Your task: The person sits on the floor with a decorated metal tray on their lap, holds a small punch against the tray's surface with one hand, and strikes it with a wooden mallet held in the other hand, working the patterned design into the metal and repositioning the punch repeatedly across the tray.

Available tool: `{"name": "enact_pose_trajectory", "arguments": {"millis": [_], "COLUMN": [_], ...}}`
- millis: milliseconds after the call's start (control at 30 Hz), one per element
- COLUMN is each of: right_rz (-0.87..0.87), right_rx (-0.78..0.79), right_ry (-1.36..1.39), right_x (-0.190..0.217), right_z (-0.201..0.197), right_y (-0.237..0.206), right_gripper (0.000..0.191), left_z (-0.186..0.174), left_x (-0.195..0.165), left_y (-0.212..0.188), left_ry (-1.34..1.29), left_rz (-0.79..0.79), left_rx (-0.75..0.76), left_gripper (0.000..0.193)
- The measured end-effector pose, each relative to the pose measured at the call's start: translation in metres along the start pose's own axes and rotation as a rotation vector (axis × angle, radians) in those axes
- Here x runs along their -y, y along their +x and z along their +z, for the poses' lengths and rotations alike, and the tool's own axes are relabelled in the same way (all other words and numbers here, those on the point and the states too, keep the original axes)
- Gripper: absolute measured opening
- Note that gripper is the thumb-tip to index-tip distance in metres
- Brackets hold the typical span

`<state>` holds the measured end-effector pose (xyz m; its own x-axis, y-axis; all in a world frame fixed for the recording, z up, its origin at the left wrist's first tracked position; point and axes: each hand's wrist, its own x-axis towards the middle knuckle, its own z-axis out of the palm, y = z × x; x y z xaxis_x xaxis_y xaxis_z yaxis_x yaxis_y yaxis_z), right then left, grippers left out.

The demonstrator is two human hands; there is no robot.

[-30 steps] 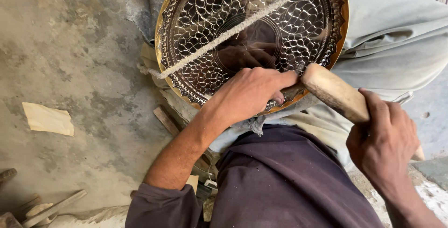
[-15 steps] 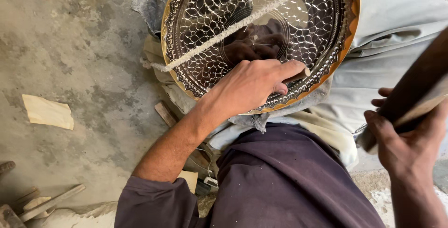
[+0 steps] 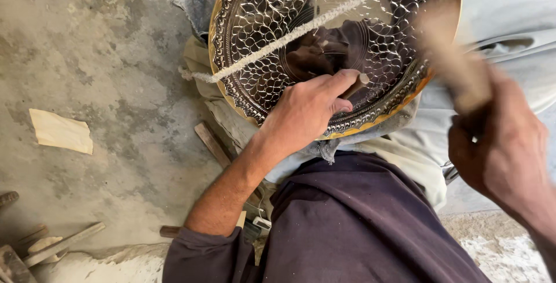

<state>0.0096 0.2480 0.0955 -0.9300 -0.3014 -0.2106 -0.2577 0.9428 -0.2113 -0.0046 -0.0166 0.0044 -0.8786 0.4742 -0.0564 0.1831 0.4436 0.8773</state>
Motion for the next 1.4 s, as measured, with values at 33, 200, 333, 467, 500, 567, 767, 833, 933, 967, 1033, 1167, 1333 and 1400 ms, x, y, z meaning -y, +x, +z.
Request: {"name": "enact_pose_trajectory", "arguments": {"millis": [33,200,333,467,500,567,767,833,933,967,1033,1167,1333,1400], "right_rz": [-0.079,-0.015,-0.071,-0.151,-0.166,-0.160,-0.008,0.113,0.030,0.000,-0.050,-0.215,-0.263,-0.313], "right_rx": [0.073,0.053,-0.008,-0.068,-0.097,-0.105,-0.025,-0.023,0.242,0.144,-0.059,0.004,0.052,0.030], "right_ry": [-0.182,-0.073,-0.005,-0.219,-0.167,-0.138,0.294,0.807,-0.147,0.057,0.472,-0.171,-0.240,-0.284], "right_x": [0.000,0.013,0.018,0.009,0.004,-0.008,-0.022,-0.016,-0.009,-0.007,-0.002,0.010,0.040,0.051], "right_z": [-0.006,-0.024,-0.033,-0.022,-0.019,-0.012,0.001,0.004,0.002,0.000,-0.003,-0.018,-0.032,-0.042], "right_y": [0.003,0.015,0.019,0.012,0.008,0.003,-0.009,-0.012,-0.008,-0.005,0.003,0.027,0.062,0.069], "right_gripper": [0.053,0.049,0.058,0.051,0.053,0.054,0.059,0.067,0.066,0.064,0.062,0.062,0.069,0.061], "left_z": [0.001,0.003,0.003,0.001,-0.002,-0.005,-0.006,-0.008,-0.011,-0.011,-0.006,0.004,0.014,0.021], "left_x": [0.000,-0.002,-0.004,-0.003,-0.002,0.001,0.007,0.006,0.005,0.004,0.001,-0.003,-0.019,-0.026], "left_y": [-0.002,-0.014,-0.015,-0.014,-0.014,-0.014,-0.010,-0.010,-0.011,-0.012,-0.011,-0.021,-0.044,-0.047], "left_ry": [0.008,0.002,-0.018,0.009,0.010,0.013,0.031,0.072,0.089,0.093,0.101,0.058,0.061,0.034], "left_rz": [-0.011,-0.105,-0.036,-0.119,-0.098,-0.035,0.024,0.007,0.067,0.040,-0.016,-0.137,-0.251,-0.257], "left_rx": [-0.019,-0.117,-0.189,-0.089,-0.096,-0.099,0.003,0.044,0.030,0.021,0.005,-0.149,-0.517,-0.628], "left_gripper": [0.038,0.038,0.041,0.038,0.038,0.040,0.037,0.037,0.042,0.039,0.034,0.031,0.024,0.026]}}
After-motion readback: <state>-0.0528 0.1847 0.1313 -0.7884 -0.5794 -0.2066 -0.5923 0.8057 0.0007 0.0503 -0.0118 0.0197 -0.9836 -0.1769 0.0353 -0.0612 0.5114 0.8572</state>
